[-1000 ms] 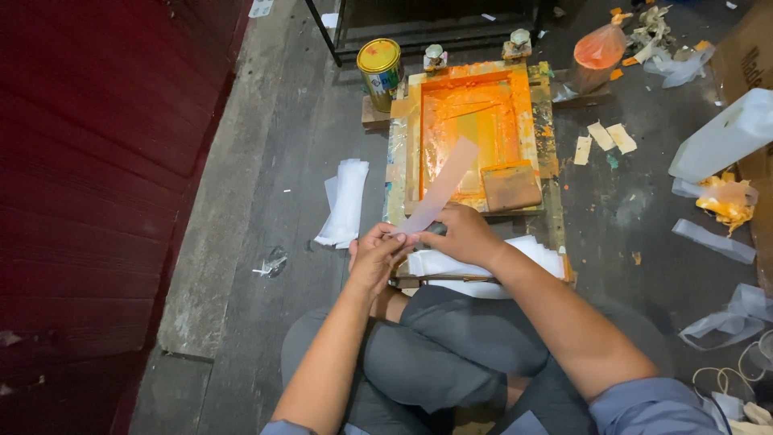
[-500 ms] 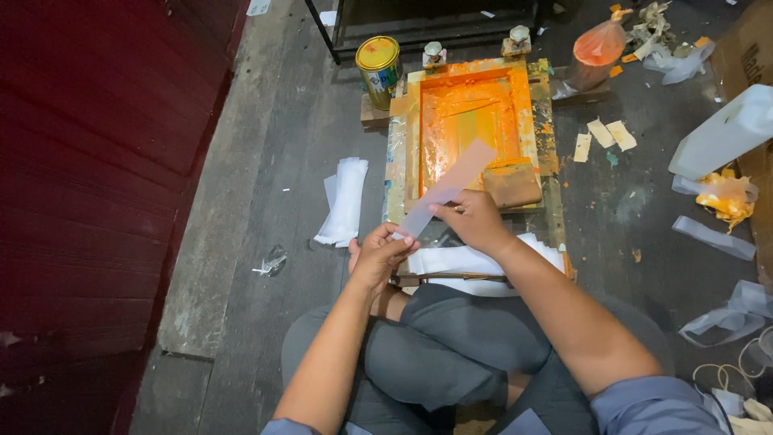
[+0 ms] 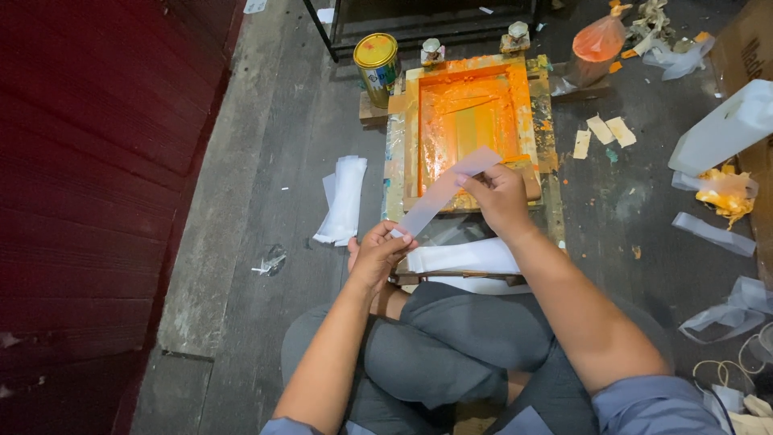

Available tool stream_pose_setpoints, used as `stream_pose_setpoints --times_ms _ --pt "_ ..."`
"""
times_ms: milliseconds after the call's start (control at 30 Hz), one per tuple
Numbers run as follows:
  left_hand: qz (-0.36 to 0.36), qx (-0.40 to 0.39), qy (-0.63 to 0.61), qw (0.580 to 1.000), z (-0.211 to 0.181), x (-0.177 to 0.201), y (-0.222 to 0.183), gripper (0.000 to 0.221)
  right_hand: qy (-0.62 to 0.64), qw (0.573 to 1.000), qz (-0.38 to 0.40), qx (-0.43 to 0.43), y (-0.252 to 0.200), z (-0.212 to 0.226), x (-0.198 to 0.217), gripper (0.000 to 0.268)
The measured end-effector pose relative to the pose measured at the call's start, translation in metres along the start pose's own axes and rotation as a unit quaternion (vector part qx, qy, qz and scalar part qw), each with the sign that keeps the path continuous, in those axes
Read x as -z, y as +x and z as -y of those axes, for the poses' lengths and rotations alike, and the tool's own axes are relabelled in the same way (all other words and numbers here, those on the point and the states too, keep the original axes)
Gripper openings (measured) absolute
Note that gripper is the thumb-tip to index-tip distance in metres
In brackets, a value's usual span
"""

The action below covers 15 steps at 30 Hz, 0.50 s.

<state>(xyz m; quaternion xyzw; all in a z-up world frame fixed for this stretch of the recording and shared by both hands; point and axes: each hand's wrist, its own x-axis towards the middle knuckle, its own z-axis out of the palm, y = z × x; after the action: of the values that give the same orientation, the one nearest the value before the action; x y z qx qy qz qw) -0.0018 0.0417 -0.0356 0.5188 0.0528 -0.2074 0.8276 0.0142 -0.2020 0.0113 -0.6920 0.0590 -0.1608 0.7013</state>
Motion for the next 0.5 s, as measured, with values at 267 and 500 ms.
stream_pose_setpoints --times_ms 267,500 --pt "-0.005 -0.004 0.001 1.000 0.002 0.001 0.001 0.023 0.031 0.999 -0.025 0.027 -0.005 0.023 0.004 0.010" --pt "-0.018 -0.016 -0.002 1.000 0.004 0.006 0.004 0.020 0.031 0.997 -0.042 0.050 -0.001 0.014 0.008 0.005"
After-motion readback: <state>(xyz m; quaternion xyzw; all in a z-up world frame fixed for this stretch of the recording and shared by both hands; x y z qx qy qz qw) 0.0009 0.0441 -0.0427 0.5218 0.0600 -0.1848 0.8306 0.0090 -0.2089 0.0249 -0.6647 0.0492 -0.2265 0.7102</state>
